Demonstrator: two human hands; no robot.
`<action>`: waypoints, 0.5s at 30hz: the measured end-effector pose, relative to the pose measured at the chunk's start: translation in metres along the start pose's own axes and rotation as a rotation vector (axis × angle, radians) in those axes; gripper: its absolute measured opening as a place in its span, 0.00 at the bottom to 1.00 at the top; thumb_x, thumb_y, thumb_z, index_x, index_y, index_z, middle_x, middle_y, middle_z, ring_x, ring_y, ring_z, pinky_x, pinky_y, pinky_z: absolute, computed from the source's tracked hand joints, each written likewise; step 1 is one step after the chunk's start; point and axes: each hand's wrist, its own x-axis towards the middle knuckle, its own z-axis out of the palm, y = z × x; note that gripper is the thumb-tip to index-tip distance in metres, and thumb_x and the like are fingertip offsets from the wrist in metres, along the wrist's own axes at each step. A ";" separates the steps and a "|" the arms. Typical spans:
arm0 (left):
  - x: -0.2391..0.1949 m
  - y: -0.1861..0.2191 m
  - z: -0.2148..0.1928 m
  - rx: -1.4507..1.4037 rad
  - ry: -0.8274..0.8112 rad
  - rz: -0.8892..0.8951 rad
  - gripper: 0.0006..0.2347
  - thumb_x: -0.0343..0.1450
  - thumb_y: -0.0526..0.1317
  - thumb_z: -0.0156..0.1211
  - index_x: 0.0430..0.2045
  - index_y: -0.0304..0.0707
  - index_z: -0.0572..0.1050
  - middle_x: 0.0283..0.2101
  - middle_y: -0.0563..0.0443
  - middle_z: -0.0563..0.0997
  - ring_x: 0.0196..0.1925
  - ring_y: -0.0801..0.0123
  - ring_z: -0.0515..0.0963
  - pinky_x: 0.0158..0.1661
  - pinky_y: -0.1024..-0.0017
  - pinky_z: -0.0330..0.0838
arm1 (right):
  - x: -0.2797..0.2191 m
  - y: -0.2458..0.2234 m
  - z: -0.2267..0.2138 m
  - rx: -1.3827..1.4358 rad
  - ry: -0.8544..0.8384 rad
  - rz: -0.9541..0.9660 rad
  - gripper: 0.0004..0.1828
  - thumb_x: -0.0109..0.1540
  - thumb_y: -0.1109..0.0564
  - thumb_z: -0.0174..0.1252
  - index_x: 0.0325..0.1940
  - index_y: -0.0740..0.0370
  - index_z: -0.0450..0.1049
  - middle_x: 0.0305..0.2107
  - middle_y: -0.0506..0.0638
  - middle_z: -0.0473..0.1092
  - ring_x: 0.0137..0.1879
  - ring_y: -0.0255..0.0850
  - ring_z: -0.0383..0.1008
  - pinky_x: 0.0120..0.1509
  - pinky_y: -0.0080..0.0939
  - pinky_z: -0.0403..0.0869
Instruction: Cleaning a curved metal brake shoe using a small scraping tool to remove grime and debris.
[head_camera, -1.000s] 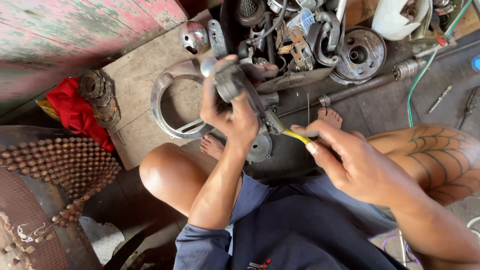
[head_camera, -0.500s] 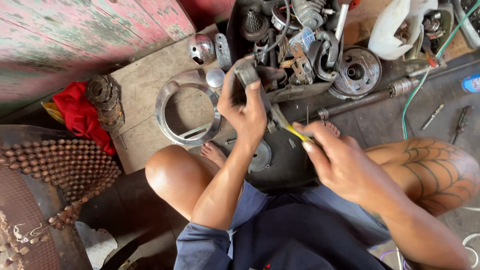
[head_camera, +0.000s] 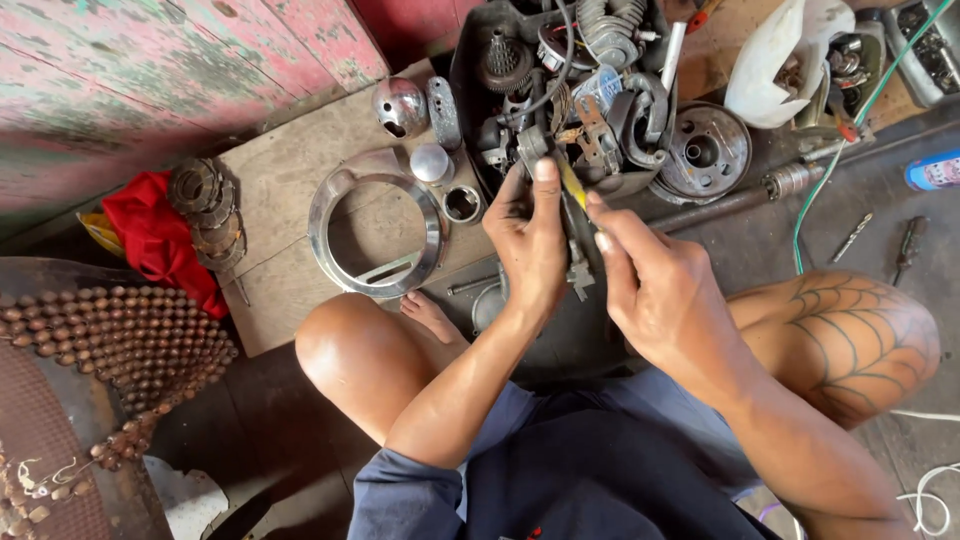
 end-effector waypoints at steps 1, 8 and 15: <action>0.002 0.001 -0.002 -0.004 -0.003 0.004 0.11 0.76 0.48 0.58 0.34 0.42 0.79 0.31 0.64 0.78 0.35 0.82 0.72 0.37 0.78 0.69 | -0.005 0.000 -0.007 -0.004 0.004 -0.003 0.15 0.70 0.66 0.47 0.60 0.70 0.70 0.56 0.61 0.76 0.45 0.53 0.82 0.47 0.46 0.75; -0.005 -0.007 -0.005 -0.021 -0.050 0.003 0.11 0.76 0.48 0.58 0.33 0.41 0.78 0.30 0.60 0.79 0.32 0.80 0.75 0.33 0.76 0.71 | -0.007 0.009 -0.003 -0.048 -0.027 0.092 0.13 0.70 0.62 0.49 0.58 0.63 0.72 0.41 0.59 0.78 0.40 0.55 0.80 0.40 0.43 0.73; 0.005 0.012 -0.008 0.171 -0.179 0.139 0.20 0.78 0.50 0.50 0.64 0.43 0.66 0.58 0.57 0.76 0.29 0.83 0.62 0.34 0.80 0.63 | -0.016 0.007 -0.016 -0.043 -0.088 0.210 0.16 0.69 0.56 0.50 0.60 0.58 0.74 0.32 0.51 0.81 0.21 0.49 0.70 0.38 0.44 0.68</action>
